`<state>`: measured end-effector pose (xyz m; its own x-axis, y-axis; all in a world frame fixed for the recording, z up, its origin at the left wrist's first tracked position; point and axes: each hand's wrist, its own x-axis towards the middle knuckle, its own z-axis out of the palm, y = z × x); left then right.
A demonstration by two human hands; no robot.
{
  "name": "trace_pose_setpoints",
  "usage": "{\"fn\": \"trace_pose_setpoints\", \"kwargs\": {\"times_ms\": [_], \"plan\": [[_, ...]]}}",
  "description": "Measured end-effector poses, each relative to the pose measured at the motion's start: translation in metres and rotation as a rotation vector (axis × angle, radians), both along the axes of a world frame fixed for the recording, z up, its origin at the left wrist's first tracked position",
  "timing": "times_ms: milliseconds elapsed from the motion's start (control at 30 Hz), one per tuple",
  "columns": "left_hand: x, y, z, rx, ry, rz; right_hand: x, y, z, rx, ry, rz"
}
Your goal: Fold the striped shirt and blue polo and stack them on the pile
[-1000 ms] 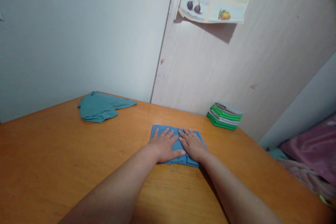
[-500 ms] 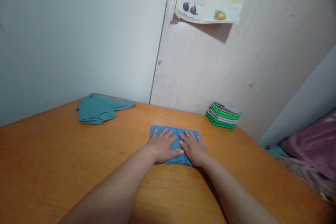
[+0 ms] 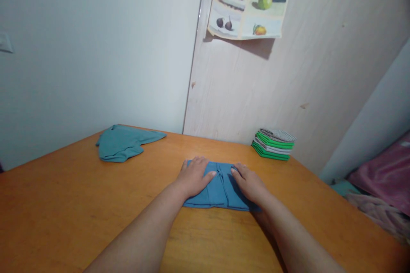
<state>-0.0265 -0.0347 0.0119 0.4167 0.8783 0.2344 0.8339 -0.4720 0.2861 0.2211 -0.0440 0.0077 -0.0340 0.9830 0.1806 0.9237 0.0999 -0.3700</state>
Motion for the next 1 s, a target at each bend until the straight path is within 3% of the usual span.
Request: {"fn": "trace_pose_setpoints", "kwargs": {"times_ms": [100, 233, 467, 600, 767, 900, 1000], "plan": [[-0.008, 0.009, -0.003, 0.018, -0.002, 0.103, 0.022, 0.006, 0.004, 0.016, 0.044, -0.085], [-0.014, 0.012, -0.003, 0.001, 0.004, 0.130, 0.049, 0.016, 0.000, -0.001, 0.096, -0.170], [-0.017, 0.001, 0.020, 0.031, 0.133, 0.216, 0.078, 0.026, -0.013, -0.063, 0.206, -0.206], [-0.020, -0.006, 0.031, -0.074, 0.190, 0.243, 0.088, 0.025, -0.015, -0.118, 0.259, -0.212], [-0.027, -0.016, 0.036, -0.221, 0.175, 0.193, 0.088, 0.021, -0.011, -0.204, 0.295, -0.143], [-0.031, -0.017, 0.036, -0.098, 0.062, 0.181, 0.075, 0.017, -0.006, -0.260, 0.289, -0.071], [-0.025, -0.016, 0.034, -0.020, -0.072, 0.042, 0.064, 0.013, -0.002, -0.288, 0.270, -0.044]]}}
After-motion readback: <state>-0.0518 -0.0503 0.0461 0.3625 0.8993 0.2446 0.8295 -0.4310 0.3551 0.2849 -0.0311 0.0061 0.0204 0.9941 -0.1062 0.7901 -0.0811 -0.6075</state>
